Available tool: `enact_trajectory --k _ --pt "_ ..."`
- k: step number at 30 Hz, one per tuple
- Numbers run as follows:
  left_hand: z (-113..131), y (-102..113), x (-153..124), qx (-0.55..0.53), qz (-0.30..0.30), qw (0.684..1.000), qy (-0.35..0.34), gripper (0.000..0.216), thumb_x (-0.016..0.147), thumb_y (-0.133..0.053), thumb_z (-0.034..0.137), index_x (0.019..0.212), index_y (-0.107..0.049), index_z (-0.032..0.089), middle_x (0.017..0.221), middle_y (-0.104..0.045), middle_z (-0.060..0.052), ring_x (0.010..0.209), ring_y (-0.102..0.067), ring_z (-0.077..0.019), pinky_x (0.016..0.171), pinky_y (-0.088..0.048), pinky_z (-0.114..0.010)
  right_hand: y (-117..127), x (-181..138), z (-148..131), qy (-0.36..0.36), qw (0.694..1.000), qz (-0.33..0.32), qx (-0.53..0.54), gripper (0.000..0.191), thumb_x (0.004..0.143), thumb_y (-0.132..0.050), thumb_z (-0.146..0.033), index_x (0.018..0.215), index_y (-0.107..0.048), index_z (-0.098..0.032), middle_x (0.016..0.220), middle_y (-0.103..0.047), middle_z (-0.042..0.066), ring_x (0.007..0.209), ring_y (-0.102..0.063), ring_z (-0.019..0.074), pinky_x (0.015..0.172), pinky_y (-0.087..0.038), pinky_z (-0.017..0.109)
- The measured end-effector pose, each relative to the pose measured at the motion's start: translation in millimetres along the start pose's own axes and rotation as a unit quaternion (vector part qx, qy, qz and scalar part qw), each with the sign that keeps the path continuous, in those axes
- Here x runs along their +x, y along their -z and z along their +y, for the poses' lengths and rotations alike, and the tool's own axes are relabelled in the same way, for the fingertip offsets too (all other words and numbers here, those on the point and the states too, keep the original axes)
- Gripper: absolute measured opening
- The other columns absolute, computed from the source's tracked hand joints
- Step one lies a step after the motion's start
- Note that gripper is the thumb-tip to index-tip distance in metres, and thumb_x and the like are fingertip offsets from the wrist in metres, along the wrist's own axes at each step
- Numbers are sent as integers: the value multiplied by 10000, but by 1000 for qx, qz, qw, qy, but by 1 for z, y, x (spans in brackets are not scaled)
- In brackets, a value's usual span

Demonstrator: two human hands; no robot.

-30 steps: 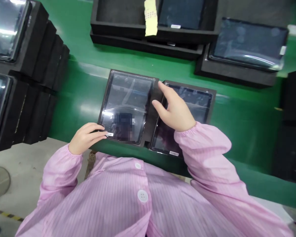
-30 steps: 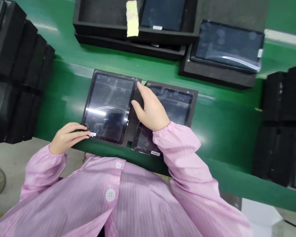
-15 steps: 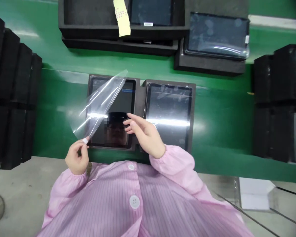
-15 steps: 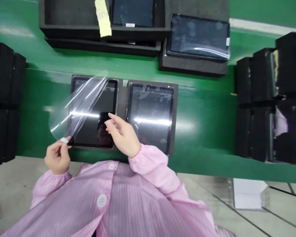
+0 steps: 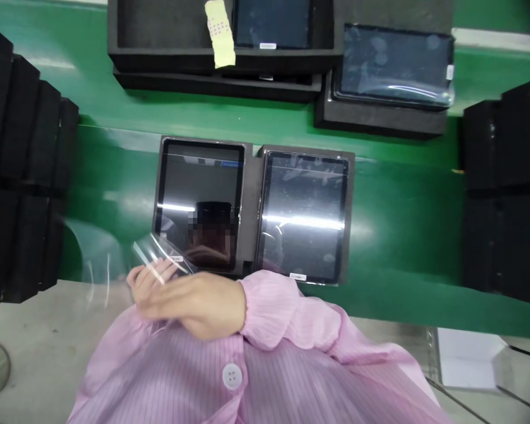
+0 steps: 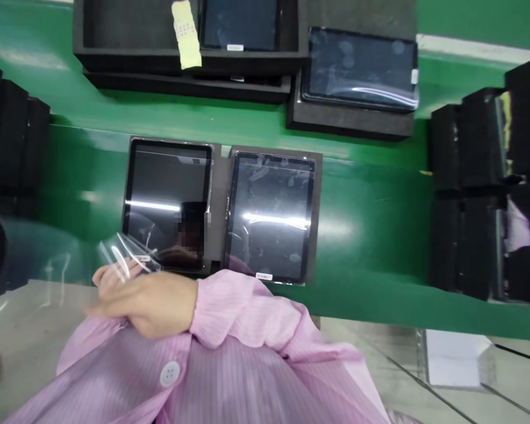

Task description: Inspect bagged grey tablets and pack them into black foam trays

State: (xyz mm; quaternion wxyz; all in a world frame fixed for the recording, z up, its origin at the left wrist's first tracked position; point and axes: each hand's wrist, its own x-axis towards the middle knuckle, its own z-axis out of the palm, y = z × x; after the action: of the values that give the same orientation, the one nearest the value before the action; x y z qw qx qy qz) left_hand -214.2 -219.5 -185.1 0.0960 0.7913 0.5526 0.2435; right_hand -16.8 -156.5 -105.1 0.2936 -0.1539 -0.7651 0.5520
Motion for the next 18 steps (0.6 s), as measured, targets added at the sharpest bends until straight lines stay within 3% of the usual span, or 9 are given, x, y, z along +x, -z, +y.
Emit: enact_trajectory --k 2,4,7,11,15,18 --pt "7 4 4 26 22 999 -5 286 890 -604 187 1149 -646 301 1053 -769 -17 957 -722 -285 805 -425 -485 -3 -3 -2 28 996 -71 48 393 802 -401 -41 1026 -700 -163 1198 -736 64 1183 -663 154 1040 -505 227" --pt "13 7 11 53 50 997 -22 287 888 -613 166 1148 -641 285 1027 -772 -13 938 -721 -269 778 -413 -457 1 -5 -6 15 995 -40 92 329 820 -447 -63 974 -719 -169 1170 -746 78 1159 -679 168 1036 -511 237" --pt "18 13 26 79 80 991 -71 215 905 -583 211 1106 -655 230 911 -764 -34 866 -711 -257 731 -377 -429 19 -8 -13 -58 977 139 151 234 839 -571 -138 974 -742 -225 1118 -766 31 1087 -717 187 998 -559 284" --pt "26 20 54 140 52 987 -61 254 857 -665 243 1110 -677 252 828 -695 -28 750 -632 -213 747 -316 -399 46 -26 -16 -224 881 396 130 224 886 -597 -273 1068 -727 -280 1125 -764 11 1080 -720 212 1011 -567 402" --pt "44 19 86 141 14 989 -48 124 874 -664 276 984 -683 220 780 -678 -28 717 -570 -209 776 -294 -406 66 -74 -8 -239 828 507 11 424 883 -582 -301 1302 -592 -238 1229 -715 88 1115 -700 228 1026 -546 463" --pt "67 7 107 116 -10 990 -76 139 879 -656 320 953 -667 203 861 -682 -61 795 -587 -244 799 -334 -415 88 -118 -1 -268 769 559 -155 394 917 -518 -297 1303 -583 -243 1242 -691 105 1128 -683 249 1022 -536 489"
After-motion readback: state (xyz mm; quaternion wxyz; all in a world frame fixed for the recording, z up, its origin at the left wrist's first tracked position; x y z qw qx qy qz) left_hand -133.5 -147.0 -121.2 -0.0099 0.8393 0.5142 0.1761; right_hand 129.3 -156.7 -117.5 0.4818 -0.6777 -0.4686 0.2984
